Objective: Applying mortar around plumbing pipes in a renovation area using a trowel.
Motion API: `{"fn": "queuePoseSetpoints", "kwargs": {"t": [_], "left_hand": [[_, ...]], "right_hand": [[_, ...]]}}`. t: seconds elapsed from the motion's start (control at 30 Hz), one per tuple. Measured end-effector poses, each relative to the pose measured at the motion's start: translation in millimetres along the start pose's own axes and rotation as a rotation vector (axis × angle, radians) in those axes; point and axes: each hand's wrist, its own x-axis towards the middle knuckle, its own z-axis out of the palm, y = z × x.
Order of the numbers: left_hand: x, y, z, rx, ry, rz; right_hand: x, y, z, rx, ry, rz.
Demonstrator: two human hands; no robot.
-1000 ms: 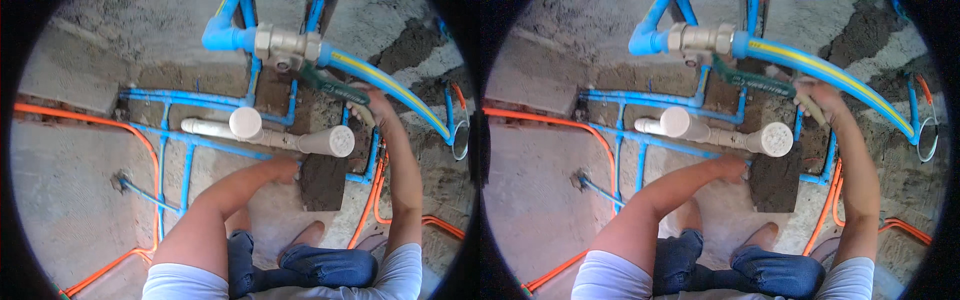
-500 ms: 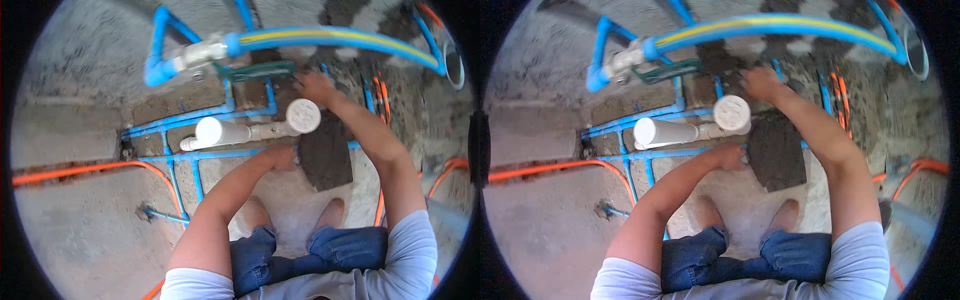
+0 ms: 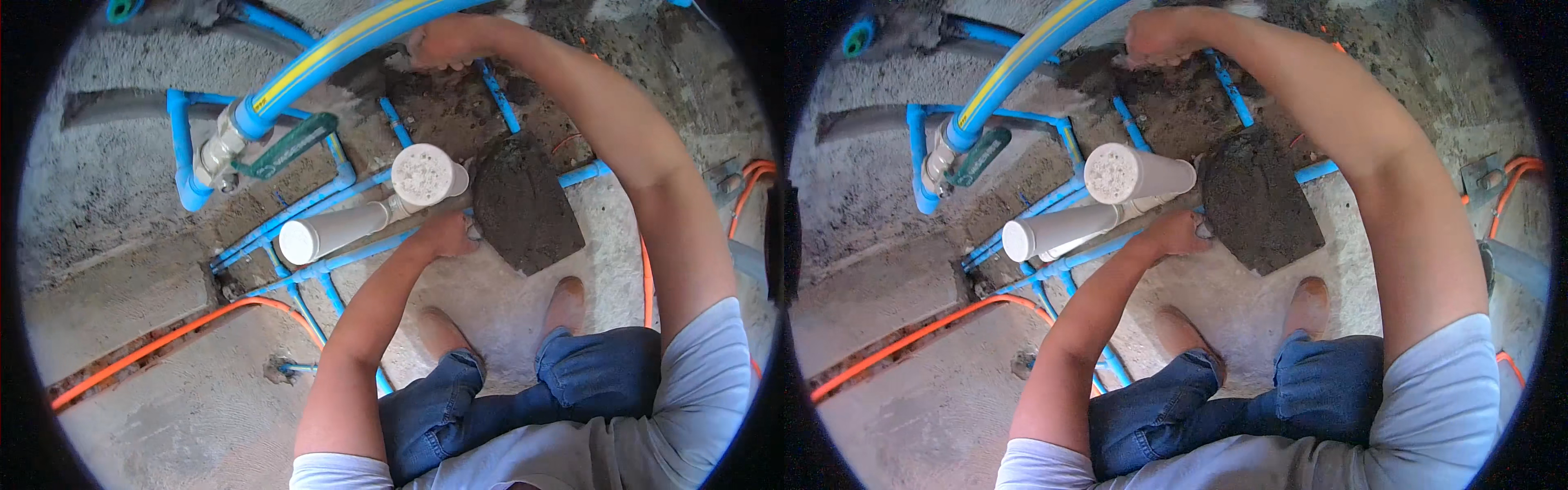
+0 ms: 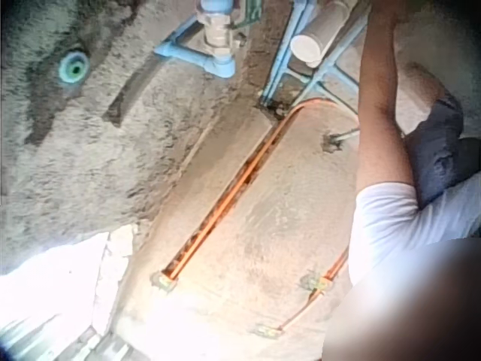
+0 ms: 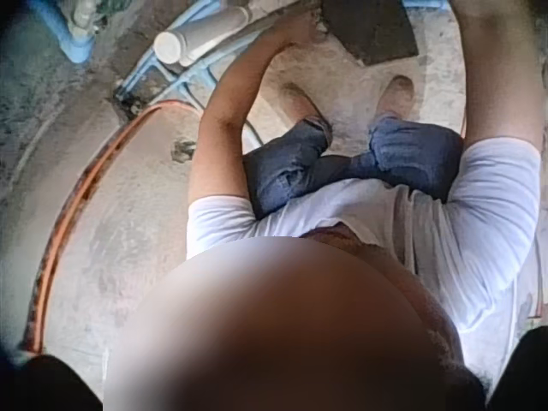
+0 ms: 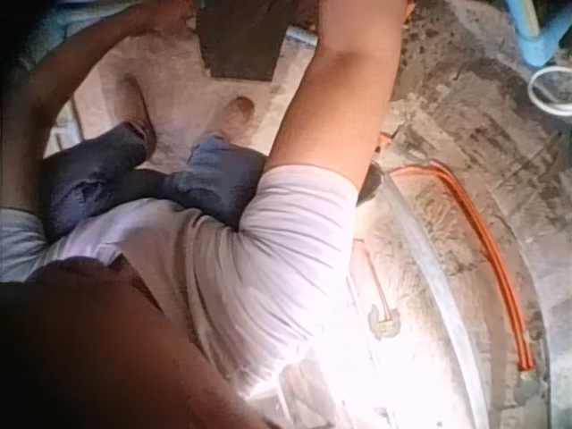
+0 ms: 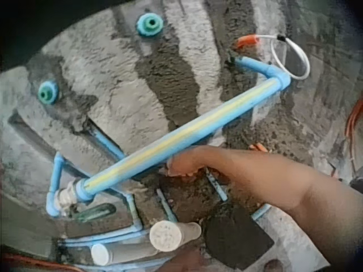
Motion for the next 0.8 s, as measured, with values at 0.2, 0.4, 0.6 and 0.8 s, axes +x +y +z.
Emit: {"fn": "queuePoseSetpoints", "kwargs": {"t": [0.2, 0.4, 0.6, 0.8], "left_hand": [[-2, 3, -6, -0.028, -0.023, 0.001], [1, 1, -6, -0.038, 0.025, 0.033], [0, 11, -11, -0.067, -0.027, 0.025], [-2, 7, -11, -0.015, -0.013, -0.006]], "right_hand": [[0, 29, -10, 0.258, -0.366, 0.063], [-49, 68, 68, -0.209, 0.481, -0.157], [-36, 55, 69, -0.27, 0.395, -0.044], [-55, 20, 42, -0.204, 0.496, -0.076]]}}
